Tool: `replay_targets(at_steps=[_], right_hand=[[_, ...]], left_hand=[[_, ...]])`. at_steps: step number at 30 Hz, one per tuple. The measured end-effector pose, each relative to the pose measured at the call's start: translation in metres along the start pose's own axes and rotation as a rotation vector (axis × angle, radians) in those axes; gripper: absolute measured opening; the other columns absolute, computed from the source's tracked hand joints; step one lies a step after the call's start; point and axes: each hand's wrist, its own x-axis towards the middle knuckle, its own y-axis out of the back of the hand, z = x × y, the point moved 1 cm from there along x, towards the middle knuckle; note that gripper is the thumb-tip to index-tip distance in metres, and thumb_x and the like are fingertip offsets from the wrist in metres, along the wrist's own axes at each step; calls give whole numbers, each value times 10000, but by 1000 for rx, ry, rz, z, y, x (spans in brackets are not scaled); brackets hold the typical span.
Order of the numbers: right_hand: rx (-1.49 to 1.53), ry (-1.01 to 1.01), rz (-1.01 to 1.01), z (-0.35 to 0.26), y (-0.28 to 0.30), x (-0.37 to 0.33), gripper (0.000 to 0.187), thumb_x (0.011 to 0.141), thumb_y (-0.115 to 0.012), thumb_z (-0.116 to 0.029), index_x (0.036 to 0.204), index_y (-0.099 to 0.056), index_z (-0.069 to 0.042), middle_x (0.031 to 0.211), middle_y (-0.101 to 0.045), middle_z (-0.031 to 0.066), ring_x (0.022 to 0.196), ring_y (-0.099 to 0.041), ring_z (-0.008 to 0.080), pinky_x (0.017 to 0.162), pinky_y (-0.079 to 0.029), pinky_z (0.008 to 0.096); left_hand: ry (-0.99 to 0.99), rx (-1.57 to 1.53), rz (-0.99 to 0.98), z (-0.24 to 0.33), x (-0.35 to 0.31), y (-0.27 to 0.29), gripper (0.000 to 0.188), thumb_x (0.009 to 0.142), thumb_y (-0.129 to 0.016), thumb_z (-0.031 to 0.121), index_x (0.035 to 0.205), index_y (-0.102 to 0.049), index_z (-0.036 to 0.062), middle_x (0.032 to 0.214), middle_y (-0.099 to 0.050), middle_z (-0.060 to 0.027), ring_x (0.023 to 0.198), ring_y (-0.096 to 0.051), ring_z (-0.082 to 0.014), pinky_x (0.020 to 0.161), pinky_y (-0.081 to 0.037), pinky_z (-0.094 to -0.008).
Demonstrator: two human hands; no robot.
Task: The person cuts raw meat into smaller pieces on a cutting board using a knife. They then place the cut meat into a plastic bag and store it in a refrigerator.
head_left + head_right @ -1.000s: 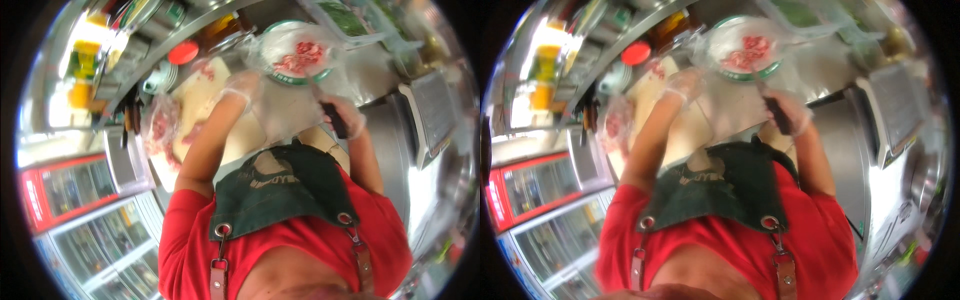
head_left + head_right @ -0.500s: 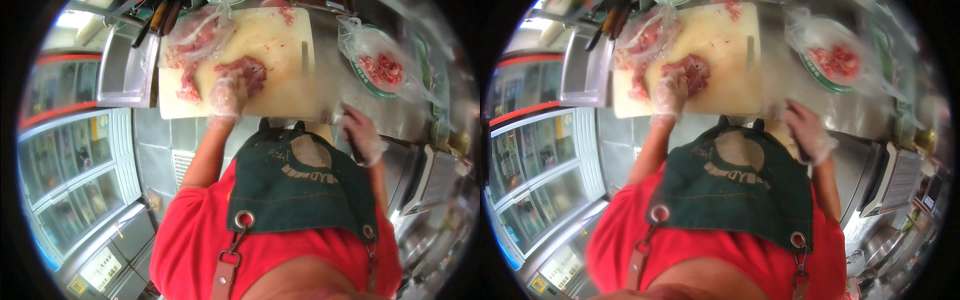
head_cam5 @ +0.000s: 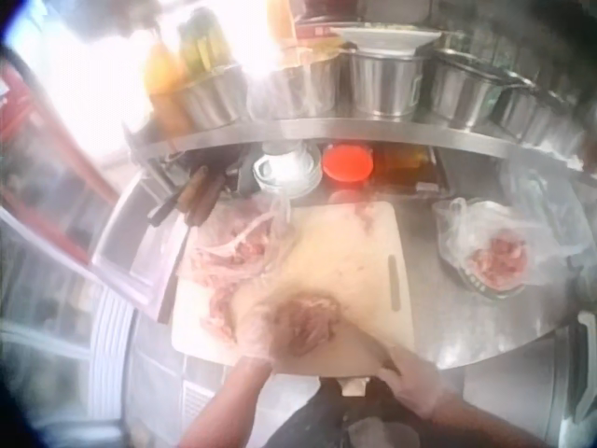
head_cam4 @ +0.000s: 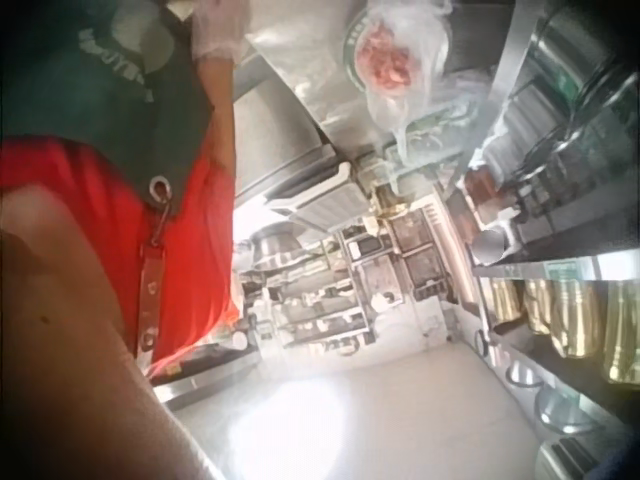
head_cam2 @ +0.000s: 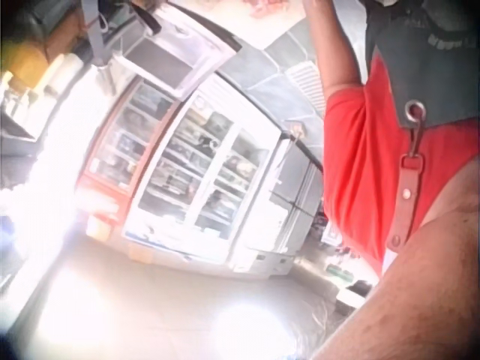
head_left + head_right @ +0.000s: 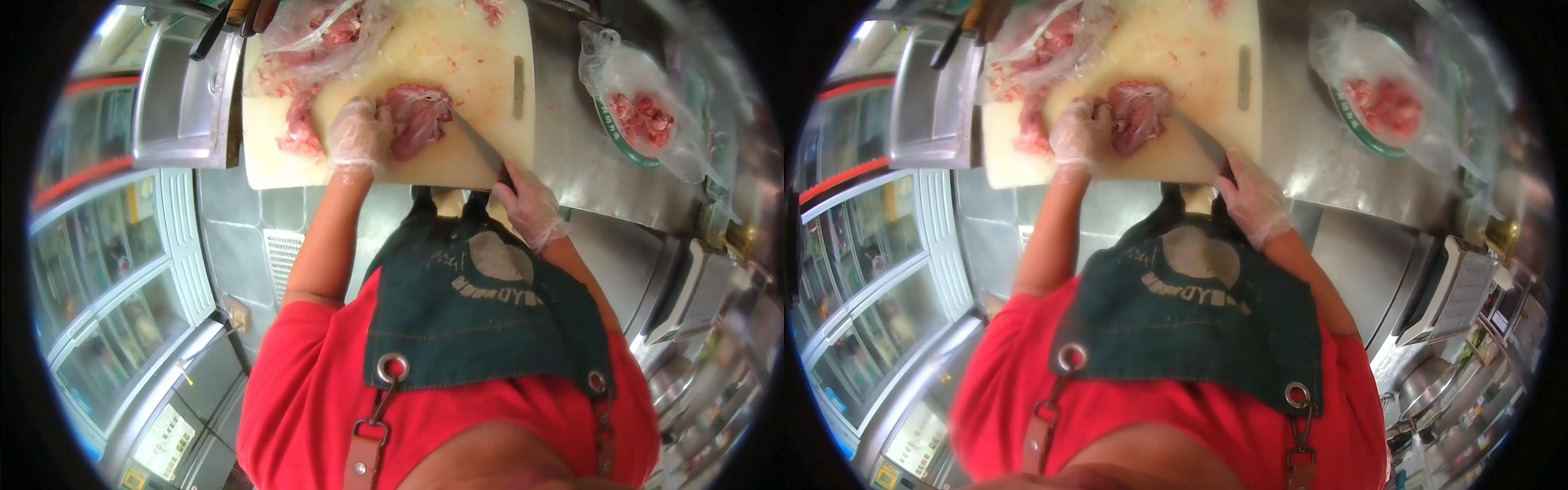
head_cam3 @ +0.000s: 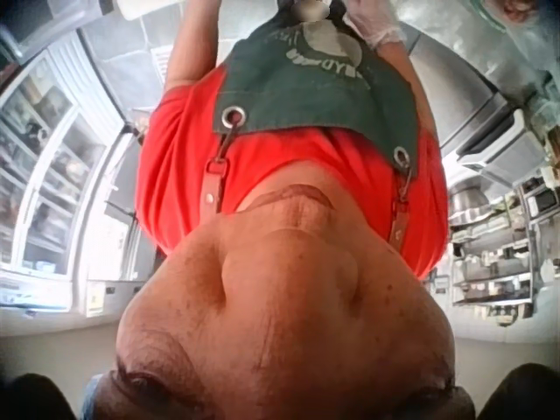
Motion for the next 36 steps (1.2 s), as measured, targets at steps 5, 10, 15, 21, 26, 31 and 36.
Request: replay_targets(at_steps=[5,10,15,21,26,31,36], right_hand=[[62,-112,-42,10,2,-8,456,919,-570,-288,1316,-481,-82,1134,-608,196,1028,-586,382,871,-471,440],[72,-95,-16,1,10,-10,458,917,-573,-285,1318,-478,-85,1086,-611,203,1000,-591,385,846,-481,447],[55,-4,12,-21,-1,1,453,899,-585,-277,1301,-488,-92,1023,-613,184,932,-598,383,805,-485,463],[-88,-77,141,-8,-21,11,463,893,-583,-283,1301,-482,-88,1025,-614,171,929,-596,378,798,-487,463],[-6,-50,111,-15,-8,6,477,893,-593,-263,1310,-476,-63,1023,-612,180,932,-596,379,808,-487,454],[-23,-29,63,-16,-17,-3,486,899,-594,-250,1329,-468,-59,1041,-608,194,957,-593,383,824,-484,444],[19,-55,98,-6,-18,-6,505,909,-594,-267,1350,-460,-63,1080,-605,204,987,-586,389,851,-477,441]], left_hand=[[-301,105,55,25,14,8,254,866,-587,277,940,-684,54,1002,-654,-179,965,-605,-365,849,-475,-426],[-308,101,-111,30,45,-14,299,868,-555,319,932,-672,51,997,-663,-172,962,-614,-349,826,-492,-443],[-69,13,-164,11,59,-11,266,855,-609,269,942,-662,23,934,-663,-222,873,-627,-388,785,-486,-436],[-15,-27,11,-11,39,-21,272,846,-630,257,987,-667,27,957,-659,-225,883,-629,-373,800,-485,-421],[-296,-118,175,23,11,2,315,817,-640,316,968,-667,41,914,-666,-202,880,-621,-388,799,-488,-446],[-34,-98,-329,15,30,-9,347,761,-684,290,986,-673,26,880,-670,-188,857,-639,-329,767,-499,-401],[169,-726,-513,10,25,11,306,809,-660,201,1011,-643,-28,870,-681,-138,864,-654,-208,711,-513,-332]])
